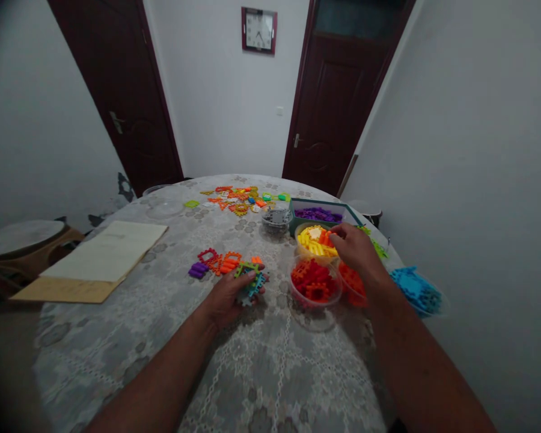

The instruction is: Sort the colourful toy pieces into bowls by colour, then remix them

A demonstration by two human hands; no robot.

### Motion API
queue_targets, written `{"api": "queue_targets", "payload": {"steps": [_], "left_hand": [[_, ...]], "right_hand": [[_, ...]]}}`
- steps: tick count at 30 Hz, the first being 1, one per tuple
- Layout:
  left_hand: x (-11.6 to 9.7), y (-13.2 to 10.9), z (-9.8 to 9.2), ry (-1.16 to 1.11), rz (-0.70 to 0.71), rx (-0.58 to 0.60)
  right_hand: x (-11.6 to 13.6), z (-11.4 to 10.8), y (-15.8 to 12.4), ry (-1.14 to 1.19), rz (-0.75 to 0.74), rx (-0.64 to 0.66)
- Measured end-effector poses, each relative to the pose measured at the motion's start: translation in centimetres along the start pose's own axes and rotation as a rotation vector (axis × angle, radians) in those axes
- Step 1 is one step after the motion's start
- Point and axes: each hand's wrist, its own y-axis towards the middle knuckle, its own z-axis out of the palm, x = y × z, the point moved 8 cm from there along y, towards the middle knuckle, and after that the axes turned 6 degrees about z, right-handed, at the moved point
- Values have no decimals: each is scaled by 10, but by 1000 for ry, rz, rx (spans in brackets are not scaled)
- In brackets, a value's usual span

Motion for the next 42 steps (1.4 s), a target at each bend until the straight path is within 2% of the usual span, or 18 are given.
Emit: {"api": "queue_targets", "payload": {"steps": [9,16,20,24,29,32,36,42], "left_hand": [[7,5,-3,-67,-66,-39],[6,3,0,-164,-139,-24],[5,2,1,-190,-154,-39],[7,3,-1,-174,-149,-40],[6,4,-3,-128,-128,-81],[4,4,-2,-109,-104,-82],[1,4,-2,-80,-62,-86],[1,5,-4,-68,-57,-110]], "right_hand": [[-25,-19,-24,150,105,8],[-47,-42,-36,116,180,4],[-58,-52,-39,-48,156,-73],[-62,-56,-47,-80,124,-113],[-82,-86,-56,-70,193,-305],[-93,-97,-58,-114,201,-328],[-95,-97,-61,-209,156,-307],[-88,-79,-57,-262,10,-169]]}}
